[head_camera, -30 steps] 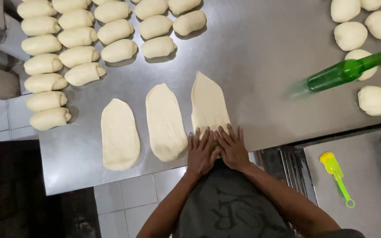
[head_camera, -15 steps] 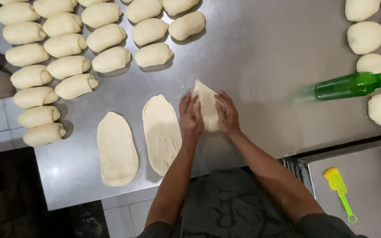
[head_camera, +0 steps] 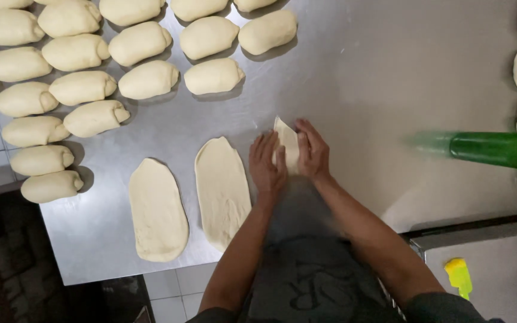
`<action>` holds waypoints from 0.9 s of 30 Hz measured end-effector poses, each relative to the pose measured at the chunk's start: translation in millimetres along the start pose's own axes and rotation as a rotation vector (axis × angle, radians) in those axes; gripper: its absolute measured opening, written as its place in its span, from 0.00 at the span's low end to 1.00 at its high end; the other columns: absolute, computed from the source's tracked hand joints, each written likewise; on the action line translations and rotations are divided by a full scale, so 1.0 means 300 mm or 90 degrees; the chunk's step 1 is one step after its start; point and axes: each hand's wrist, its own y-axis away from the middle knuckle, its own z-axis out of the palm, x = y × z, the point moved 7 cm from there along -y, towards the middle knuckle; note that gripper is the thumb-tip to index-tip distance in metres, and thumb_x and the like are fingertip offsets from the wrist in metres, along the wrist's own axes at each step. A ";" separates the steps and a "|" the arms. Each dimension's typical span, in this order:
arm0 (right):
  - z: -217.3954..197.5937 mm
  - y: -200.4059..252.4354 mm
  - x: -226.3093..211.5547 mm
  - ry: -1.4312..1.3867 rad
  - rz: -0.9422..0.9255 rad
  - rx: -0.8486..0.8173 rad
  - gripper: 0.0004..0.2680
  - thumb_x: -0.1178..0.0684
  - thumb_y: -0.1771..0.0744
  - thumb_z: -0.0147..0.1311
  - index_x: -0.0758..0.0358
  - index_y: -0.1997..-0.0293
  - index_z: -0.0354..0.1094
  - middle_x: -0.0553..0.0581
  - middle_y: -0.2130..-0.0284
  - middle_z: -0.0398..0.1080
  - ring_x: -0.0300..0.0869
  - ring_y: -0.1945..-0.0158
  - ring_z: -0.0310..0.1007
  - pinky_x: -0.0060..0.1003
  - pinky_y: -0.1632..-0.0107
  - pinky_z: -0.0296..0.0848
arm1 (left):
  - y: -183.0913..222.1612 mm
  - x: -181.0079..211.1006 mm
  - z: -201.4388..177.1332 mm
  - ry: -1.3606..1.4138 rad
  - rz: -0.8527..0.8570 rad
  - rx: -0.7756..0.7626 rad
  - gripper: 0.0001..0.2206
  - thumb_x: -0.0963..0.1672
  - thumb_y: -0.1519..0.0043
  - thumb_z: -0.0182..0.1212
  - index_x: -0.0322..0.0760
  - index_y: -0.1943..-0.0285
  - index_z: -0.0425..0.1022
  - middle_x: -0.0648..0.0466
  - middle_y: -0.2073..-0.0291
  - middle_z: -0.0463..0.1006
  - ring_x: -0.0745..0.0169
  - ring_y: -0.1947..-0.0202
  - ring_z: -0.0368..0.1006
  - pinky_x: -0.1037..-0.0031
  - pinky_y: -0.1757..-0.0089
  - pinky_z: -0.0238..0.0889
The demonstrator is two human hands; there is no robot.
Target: Rolling pieces of bread dough with a glass bottle and placing the shaped loaves into metal pans.
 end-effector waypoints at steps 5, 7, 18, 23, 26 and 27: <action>-0.061 -0.015 0.054 -0.176 0.232 -0.001 0.14 0.50 0.27 0.42 0.67 0.40 0.70 0.62 0.43 0.74 0.55 0.43 0.74 0.44 0.38 0.70 | 0.004 -0.043 -0.093 0.098 -0.073 0.106 0.13 0.43 0.28 0.51 0.38 0.37 0.74 0.46 0.39 0.76 0.40 0.31 0.65 0.52 0.30 0.54; -0.068 0.052 0.015 -0.094 0.107 0.008 0.13 0.51 0.26 0.43 0.67 0.42 0.70 0.65 0.42 0.73 0.57 0.37 0.70 0.48 0.32 0.64 | 0.028 0.065 -0.123 0.060 -0.015 0.070 0.15 0.43 0.31 0.53 0.36 0.36 0.73 0.43 0.37 0.74 0.36 0.31 0.62 0.49 0.32 0.51; 0.062 -0.248 0.052 -0.078 0.140 -0.045 0.13 0.50 0.27 0.42 0.68 0.47 0.74 0.65 0.45 0.74 0.55 0.36 0.72 0.47 0.35 0.69 | -0.254 -0.050 -0.012 0.143 -0.164 0.003 0.11 0.46 0.28 0.53 0.39 0.49 0.81 0.51 0.56 0.82 0.47 0.49 0.76 0.57 0.45 0.64; 0.020 -0.180 0.064 -0.121 0.016 0.046 0.13 0.52 0.25 0.40 0.70 0.47 0.73 0.66 0.45 0.74 0.59 0.32 0.68 0.48 0.30 0.65 | -0.199 0.031 -0.104 0.143 0.034 0.201 0.13 0.43 0.27 0.46 0.32 0.45 0.77 0.47 0.49 0.80 0.40 0.45 0.75 0.54 0.37 0.61; 0.082 -0.156 0.024 -0.045 -0.041 0.002 0.14 0.51 0.25 0.41 0.70 0.49 0.74 0.65 0.48 0.75 0.58 0.34 0.70 0.51 0.27 0.60 | -0.229 0.093 -0.069 -0.035 0.063 0.217 0.13 0.45 0.27 0.48 0.34 0.48 0.79 0.44 0.50 0.82 0.37 0.45 0.75 0.52 0.40 0.60; 0.096 -0.188 0.034 -0.044 -0.040 0.001 0.14 0.51 0.25 0.41 0.70 0.49 0.74 0.65 0.48 0.75 0.58 0.34 0.70 0.51 0.27 0.60 | -0.257 0.067 -0.052 -0.035 0.061 0.216 0.13 0.45 0.27 0.48 0.34 0.48 0.79 0.44 0.50 0.82 0.37 0.45 0.75 0.52 0.40 0.60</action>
